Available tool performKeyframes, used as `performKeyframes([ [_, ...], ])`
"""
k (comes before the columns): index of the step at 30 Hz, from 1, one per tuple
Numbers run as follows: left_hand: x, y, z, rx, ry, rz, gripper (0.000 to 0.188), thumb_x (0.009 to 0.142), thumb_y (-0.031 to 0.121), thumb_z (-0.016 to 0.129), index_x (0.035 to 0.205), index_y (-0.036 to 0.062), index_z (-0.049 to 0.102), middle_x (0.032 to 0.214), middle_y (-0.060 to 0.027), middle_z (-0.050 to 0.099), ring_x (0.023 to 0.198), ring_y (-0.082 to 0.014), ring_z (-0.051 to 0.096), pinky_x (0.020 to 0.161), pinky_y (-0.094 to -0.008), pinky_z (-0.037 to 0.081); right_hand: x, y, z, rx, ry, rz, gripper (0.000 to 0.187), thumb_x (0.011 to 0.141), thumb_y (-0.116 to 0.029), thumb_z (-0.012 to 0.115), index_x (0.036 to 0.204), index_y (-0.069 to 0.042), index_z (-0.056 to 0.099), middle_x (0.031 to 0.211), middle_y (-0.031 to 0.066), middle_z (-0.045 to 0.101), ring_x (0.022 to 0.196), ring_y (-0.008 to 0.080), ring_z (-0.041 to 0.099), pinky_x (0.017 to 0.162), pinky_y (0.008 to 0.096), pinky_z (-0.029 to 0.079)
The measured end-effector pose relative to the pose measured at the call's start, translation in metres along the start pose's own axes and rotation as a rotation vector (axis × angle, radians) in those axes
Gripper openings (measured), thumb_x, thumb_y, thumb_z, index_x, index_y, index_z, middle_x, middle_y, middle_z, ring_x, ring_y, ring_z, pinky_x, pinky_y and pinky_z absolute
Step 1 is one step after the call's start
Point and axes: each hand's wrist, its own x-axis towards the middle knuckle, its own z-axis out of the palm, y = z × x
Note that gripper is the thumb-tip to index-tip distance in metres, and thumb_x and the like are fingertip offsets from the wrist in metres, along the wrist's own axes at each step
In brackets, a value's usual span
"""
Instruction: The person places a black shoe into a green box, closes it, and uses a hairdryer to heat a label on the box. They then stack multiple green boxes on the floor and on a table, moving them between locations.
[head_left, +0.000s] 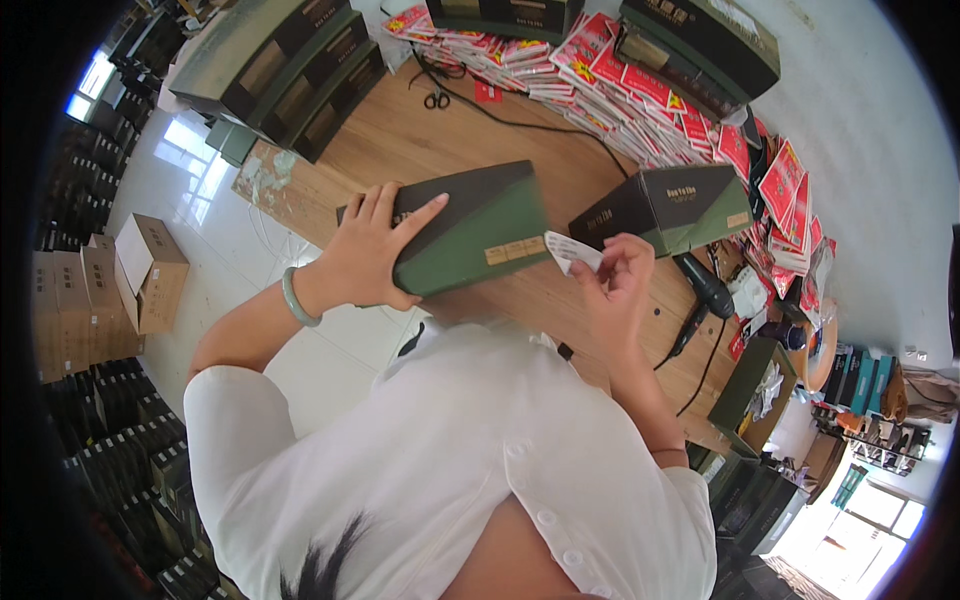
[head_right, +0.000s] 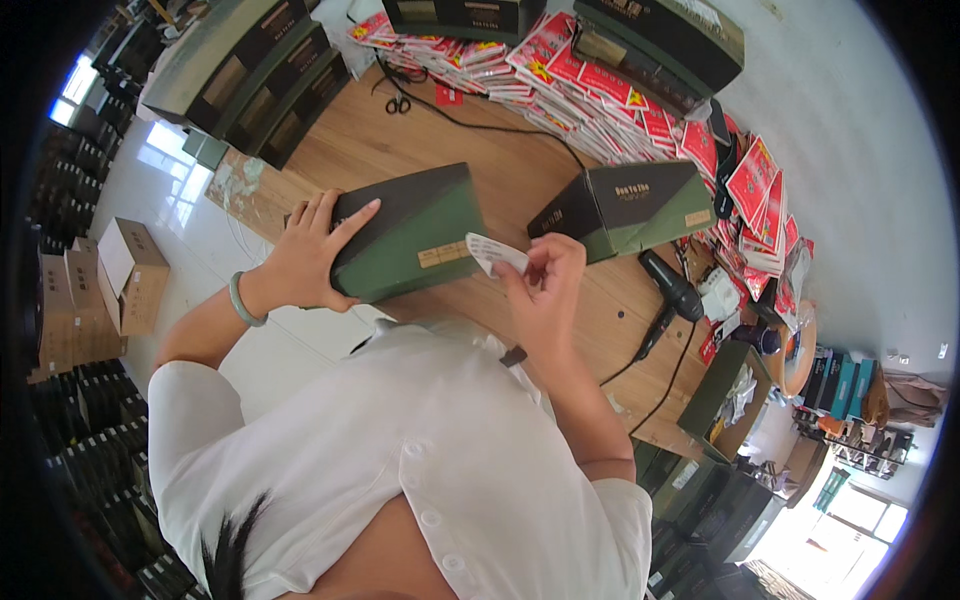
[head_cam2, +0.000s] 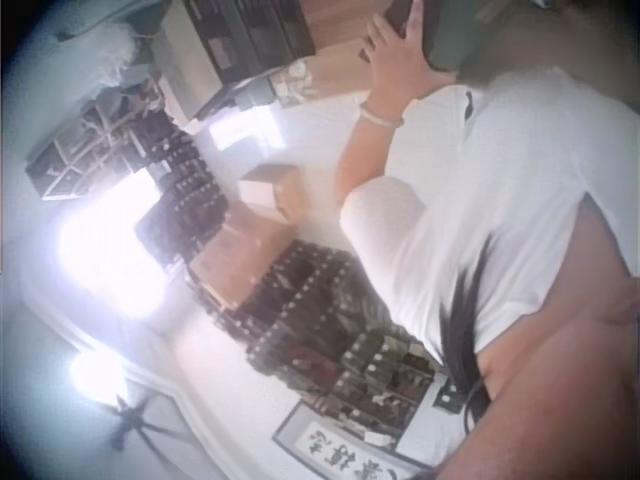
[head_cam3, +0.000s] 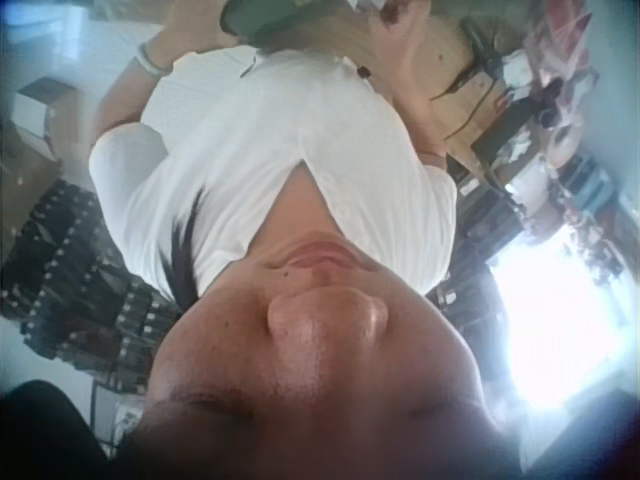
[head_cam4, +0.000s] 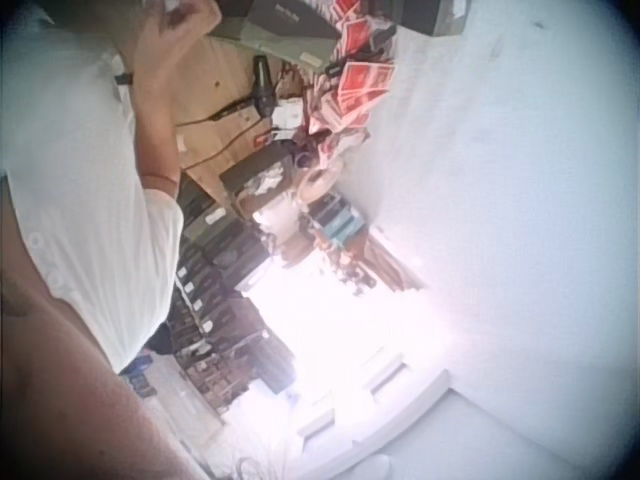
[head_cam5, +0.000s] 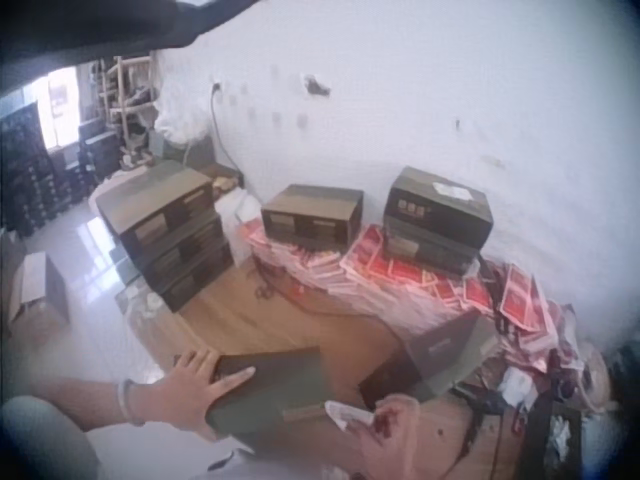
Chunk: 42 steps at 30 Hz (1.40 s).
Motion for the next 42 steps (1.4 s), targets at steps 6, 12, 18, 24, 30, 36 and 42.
performKeyframes([
  [6, 0.003, 0.049, 0.008, -0.001, -0.072, 0.091, 0.114, 0.049, 0.043, 0.083, 0.148, 0.0185, 0.031, 0.139, -0.0324, 0.029, 0.126, -0.0478, 0.034, 0.104, -0.0572, 0.028, -0.011, 0.013, -0.009, -0.223, -0.155, -0.037, 0.040, 0.075, 0.003, 0.074, 0.099, -0.006, 0.043, 0.108, 0.0097, 0.041, 0.070, 0.0131, 0.044, 0.062, 0.0263, 0.044],
  [12, 0.018, 0.081, 0.012, -0.176, -0.027, 0.157, 0.098, 0.062, 0.037, 0.083, 0.146, 0.0217, 0.034, 0.151, -0.0251, 0.022, 0.138, -0.0436, 0.025, 0.110, -0.0602, 0.019, -0.014, -0.001, -0.008, -0.275, -0.246, 0.019, 0.036, 0.078, 0.003, 0.072, 0.099, -0.005, 0.045, 0.110, 0.0113, 0.042, 0.070, 0.0149, 0.049, 0.061, 0.0280, 0.046],
  [18, 0.018, 0.098, 0.033, -0.170, 0.024, 0.154, 0.086, 0.068, 0.036, 0.079, 0.143, 0.0291, 0.038, 0.148, -0.0195, 0.031, 0.137, -0.0423, 0.029, 0.109, -0.0628, 0.019, -0.017, -0.003, -0.012, -0.274, -0.289, 0.023, 0.033, 0.079, 0.001, 0.071, 0.099, -0.004, 0.046, 0.109, 0.0117, 0.043, 0.067, 0.0162, 0.050, 0.061, 0.0287, 0.047],
  [24, 0.016, 0.100, 0.039, -0.171, 0.058, 0.158, 0.077, 0.069, 0.035, 0.080, 0.137, 0.0271, 0.046, 0.148, -0.0176, 0.033, 0.138, -0.0413, 0.027, 0.110, -0.0625, 0.017, -0.018, -0.005, -0.010, -0.312, -0.302, 0.033, 0.032, 0.080, 0.000, 0.070, 0.100, -0.003, 0.046, 0.109, 0.0124, 0.043, 0.066, 0.0174, 0.052, 0.059, 0.0296, 0.048],
  [30, 0.015, 0.097, 0.042, -0.188, 0.066, 0.151, 0.073, 0.068, 0.033, 0.080, 0.134, 0.0253, 0.050, 0.149, -0.0180, 0.032, 0.139, -0.0413, 0.026, 0.111, -0.0616, 0.016, -0.018, -0.004, -0.010, -0.351, -0.302, 0.040, 0.035, 0.078, 0.001, 0.072, 0.100, -0.003, 0.044, 0.109, 0.0107, 0.042, 0.061, 0.0128, 0.054, 0.058, 0.0279, 0.046],
  [36, 0.015, 0.096, 0.043, -0.184, 0.076, 0.163, 0.068, 0.068, 0.034, 0.080, 0.129, 0.0257, 0.053, 0.149, -0.0184, 0.032, 0.139, -0.0423, 0.026, 0.111, -0.0619, 0.016, -0.017, -0.010, -0.010, -0.359, -0.309, 0.069, 0.031, 0.080, 0.001, 0.068, 0.100, -0.003, 0.045, 0.108, 0.0128, 0.043, 0.067, 0.0196, 0.055, 0.061, 0.0303, 0.050],
  [42, 0.014, 0.095, 0.045, -0.156, 0.077, 0.201, 0.055, 0.069, 0.036, 0.079, 0.121, 0.0321, 0.059, 0.150, -0.0173, 0.031, 0.139, -0.0439, 0.024, 0.110, -0.0648, 0.015, -0.017, -0.012, -0.008, -0.386, -0.313, 0.092, 0.030, 0.080, 0.000, 0.069, 0.099, -0.003, 0.045, 0.107, 0.0121, 0.044, 0.067, 0.0201, 0.055, 0.061, 0.0317, 0.049],
])
